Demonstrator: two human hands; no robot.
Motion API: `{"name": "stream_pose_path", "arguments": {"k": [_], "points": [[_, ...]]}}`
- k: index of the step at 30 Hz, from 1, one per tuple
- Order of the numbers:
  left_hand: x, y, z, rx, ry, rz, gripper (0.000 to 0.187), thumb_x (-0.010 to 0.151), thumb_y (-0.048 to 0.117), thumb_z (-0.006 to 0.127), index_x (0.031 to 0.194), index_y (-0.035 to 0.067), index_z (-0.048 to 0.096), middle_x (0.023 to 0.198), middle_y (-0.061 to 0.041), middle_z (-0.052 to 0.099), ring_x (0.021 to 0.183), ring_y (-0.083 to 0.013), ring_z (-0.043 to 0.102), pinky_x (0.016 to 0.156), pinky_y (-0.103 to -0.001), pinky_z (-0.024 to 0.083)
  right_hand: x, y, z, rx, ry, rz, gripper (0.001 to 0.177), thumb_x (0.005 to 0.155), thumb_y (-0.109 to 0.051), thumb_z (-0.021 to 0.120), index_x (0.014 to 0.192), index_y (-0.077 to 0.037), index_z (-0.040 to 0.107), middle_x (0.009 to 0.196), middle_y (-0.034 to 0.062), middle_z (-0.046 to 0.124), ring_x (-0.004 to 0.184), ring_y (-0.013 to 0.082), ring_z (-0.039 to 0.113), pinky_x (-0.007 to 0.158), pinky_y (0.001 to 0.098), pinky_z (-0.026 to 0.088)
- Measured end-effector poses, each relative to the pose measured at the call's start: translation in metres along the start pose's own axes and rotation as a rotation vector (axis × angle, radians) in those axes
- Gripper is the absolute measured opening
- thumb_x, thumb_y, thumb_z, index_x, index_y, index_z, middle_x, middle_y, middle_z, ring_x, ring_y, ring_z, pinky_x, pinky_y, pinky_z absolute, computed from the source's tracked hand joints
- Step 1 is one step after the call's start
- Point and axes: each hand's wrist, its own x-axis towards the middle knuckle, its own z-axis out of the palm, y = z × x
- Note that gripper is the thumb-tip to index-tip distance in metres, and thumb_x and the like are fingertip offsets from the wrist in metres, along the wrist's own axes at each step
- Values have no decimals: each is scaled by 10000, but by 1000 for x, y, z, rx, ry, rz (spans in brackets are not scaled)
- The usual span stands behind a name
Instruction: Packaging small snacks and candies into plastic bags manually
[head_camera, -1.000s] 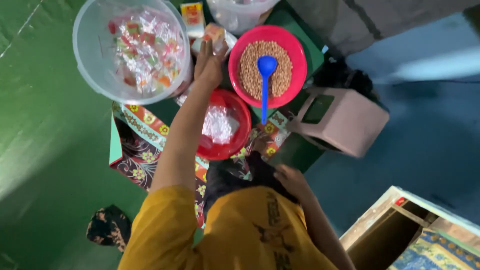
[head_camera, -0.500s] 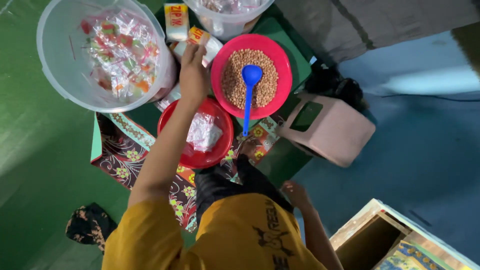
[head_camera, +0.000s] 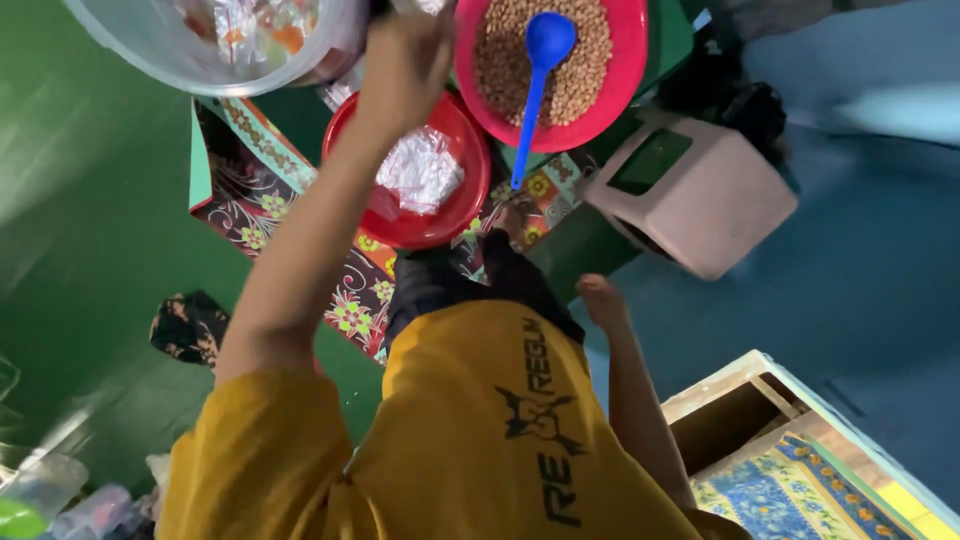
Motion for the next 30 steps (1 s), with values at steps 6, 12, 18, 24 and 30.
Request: {"name": "stream_pose_path", "arguments": {"k": [6, 12, 18, 24, 30], "points": [[-149, -41, 41, 233, -488, -336, 413, 720, 261, 746, 1094, 140, 619, 1054, -139, 545, 875, -337, 594, 763, -407, 511, 13, -69, -17, 128, -403, 800, 340, 736, -530, 678, 1049, -404, 634, 987, -83, 669, 965, 216, 629, 788, 370, 503], [-174, -58, 68, 305, -454, -283, 163, 771, 306, 688, 930, 269, 690, 1055, -37, 495, 974, -280, 490, 734, -396, 480, 34, -89, -22, 349, -290, 559, 345, 835, -354, 612, 1125, -168, 617, 1005, 116, 668, 963, 307, 616, 818, 422, 486], [-181, -76, 68, 100, -506, -382, 120, 835, 279, 619, 918, 316, 698, 1043, -36, 589, 891, -284, 640, 714, -420, 547, 102, -234, -81, 57, -209, 336, 313, 878, -421, 609, 1123, -227, 639, 990, 33, 683, 852, 206, 668, 707, 324, 537], [-165, -42, 0, 113, -651, -319, 406, 623, 136, 795, 1012, 191, 693, 1058, -83, 634, 898, -300, 662, 755, -387, 566, 167, -370, -102, 130, 73, 51, 453, 774, -208, 719, 1206, -178, 585, 1190, 95, 571, 1112, 297, 540, 866, 405, 496], [-174, 22, -57, 94, -257, 46, 147, 708, 81, 619, 787, 163, 711, 786, -45, 683, 749, -216, 686, 675, -298, 543, 192, -385, -79, -221, 38, -190, 664, 717, -284, 757, 1308, -153, 483, 1267, 98, 520, 1135, 275, 526, 849, 416, 512]]}}
